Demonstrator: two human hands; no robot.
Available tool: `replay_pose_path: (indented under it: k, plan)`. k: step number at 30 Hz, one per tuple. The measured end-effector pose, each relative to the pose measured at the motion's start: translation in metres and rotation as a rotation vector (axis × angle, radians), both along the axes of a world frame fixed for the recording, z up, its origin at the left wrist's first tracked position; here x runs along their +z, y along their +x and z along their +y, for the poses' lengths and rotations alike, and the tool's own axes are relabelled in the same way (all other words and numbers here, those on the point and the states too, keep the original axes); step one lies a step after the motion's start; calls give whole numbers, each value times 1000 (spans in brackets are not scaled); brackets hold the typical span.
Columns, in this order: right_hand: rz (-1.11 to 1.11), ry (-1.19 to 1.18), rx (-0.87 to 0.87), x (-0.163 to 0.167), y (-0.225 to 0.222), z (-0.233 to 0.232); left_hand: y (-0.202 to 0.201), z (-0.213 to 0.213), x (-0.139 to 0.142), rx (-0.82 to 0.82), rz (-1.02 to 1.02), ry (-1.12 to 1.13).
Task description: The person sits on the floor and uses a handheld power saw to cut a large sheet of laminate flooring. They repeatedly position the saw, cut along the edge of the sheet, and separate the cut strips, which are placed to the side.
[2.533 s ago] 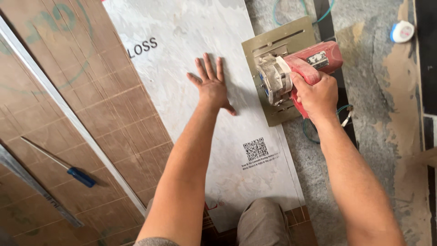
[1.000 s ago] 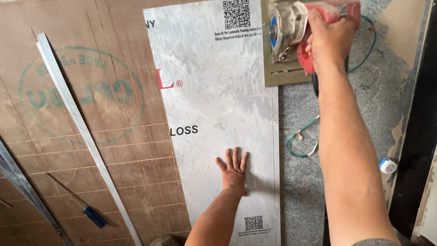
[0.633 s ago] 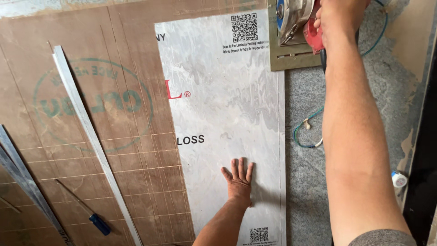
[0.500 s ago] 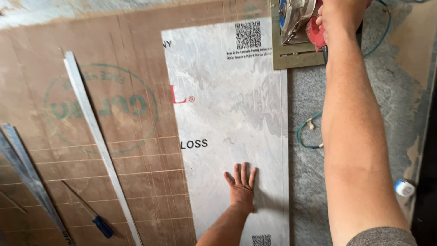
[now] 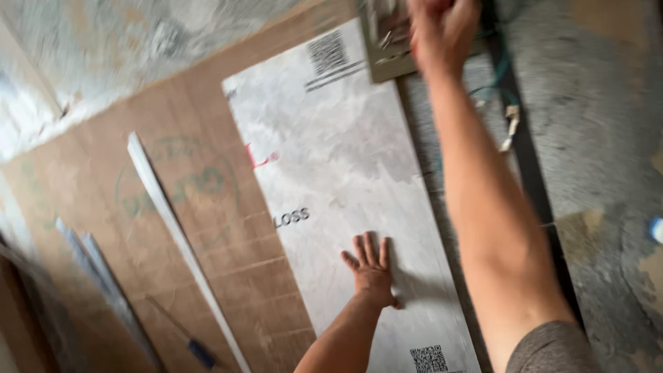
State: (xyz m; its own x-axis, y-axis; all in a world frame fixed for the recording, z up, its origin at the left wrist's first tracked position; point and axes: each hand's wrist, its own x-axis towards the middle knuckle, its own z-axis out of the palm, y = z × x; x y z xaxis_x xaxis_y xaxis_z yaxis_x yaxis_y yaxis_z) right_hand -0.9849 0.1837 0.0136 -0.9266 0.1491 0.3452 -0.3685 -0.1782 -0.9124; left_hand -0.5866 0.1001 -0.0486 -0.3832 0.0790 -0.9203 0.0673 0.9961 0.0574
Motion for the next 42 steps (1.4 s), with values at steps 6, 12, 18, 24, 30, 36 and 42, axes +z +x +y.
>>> replay_pose_path:
  k: [6,12,18,24,30,36,42]
  plan:
    - [-285,-549,-135,-9,169,148,16,8,-3,29,84,15]
    - [-196,-858,-25,-23,300,268,19,11,-10,50,62,17]
    - [-139,-925,-106,-63,405,334,17,17,-6,50,107,2]
    - [-92,-1103,-273,-100,489,356,27,20,-6,32,106,-19]
    - [-89,-1131,-356,-112,496,362,27,26,-6,12,139,-55]
    - [-244,-1035,-412,-70,494,347,34,24,-1,39,152,-9]
    - [-787,-273,-631,-38,552,317,33,22,-2,43,168,-22]
